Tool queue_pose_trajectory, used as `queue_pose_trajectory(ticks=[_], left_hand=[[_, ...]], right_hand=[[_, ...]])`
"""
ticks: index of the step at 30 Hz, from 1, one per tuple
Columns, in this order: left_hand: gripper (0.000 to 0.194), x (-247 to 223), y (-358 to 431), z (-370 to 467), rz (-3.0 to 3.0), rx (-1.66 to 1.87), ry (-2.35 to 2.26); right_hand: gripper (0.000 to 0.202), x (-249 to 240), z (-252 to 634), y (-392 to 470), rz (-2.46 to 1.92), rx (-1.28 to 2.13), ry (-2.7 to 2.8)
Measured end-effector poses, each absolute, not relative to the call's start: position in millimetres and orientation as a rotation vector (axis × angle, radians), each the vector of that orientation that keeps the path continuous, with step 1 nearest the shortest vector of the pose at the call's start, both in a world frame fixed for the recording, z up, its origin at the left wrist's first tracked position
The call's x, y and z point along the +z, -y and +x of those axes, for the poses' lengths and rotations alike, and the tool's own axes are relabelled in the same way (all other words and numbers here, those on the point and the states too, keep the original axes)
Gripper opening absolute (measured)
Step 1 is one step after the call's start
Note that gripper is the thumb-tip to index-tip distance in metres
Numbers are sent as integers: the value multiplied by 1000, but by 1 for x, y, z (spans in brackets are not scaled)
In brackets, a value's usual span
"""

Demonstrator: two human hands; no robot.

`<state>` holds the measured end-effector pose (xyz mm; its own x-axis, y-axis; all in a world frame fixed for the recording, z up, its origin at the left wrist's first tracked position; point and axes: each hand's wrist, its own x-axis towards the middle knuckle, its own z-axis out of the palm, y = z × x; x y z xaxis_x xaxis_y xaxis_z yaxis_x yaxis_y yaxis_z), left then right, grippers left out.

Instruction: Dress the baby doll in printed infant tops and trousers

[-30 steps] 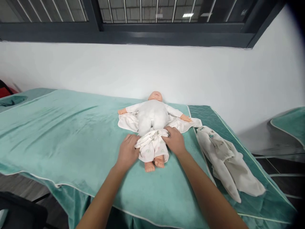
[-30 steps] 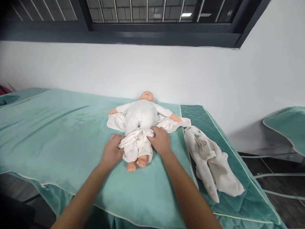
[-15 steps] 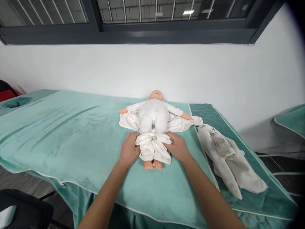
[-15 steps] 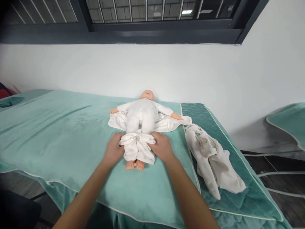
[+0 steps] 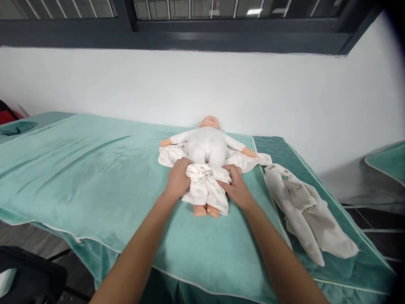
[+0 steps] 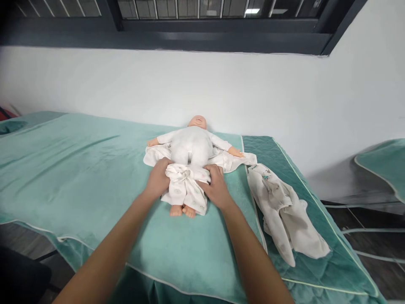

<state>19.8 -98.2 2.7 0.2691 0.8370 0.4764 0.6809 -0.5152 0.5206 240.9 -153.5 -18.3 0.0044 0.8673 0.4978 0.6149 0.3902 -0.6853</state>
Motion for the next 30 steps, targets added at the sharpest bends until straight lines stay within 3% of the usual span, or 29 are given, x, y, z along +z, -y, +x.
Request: queue_pose_trajectory(ticks=[6,18,20,27,30], left_hand=[[9,-2,85,25,2238,1117,-1369],[19,-6,151,3,2199,967,-1180],[35,-1,155,-2,2139,932,-1108],[121,-1,177,-10,2148,663,-1091],[124,-10,181,-3,2200,719,-1178]], right_hand=[[43,-23,241,150,-1347,345,1698],[28,-24,242,149,-1382,244,1667],[28,-23,242,150,-1406,258,1630],[27,-22,239,150,-1445,303,1617],[18,-19,239,152,-1433,310,1648]])
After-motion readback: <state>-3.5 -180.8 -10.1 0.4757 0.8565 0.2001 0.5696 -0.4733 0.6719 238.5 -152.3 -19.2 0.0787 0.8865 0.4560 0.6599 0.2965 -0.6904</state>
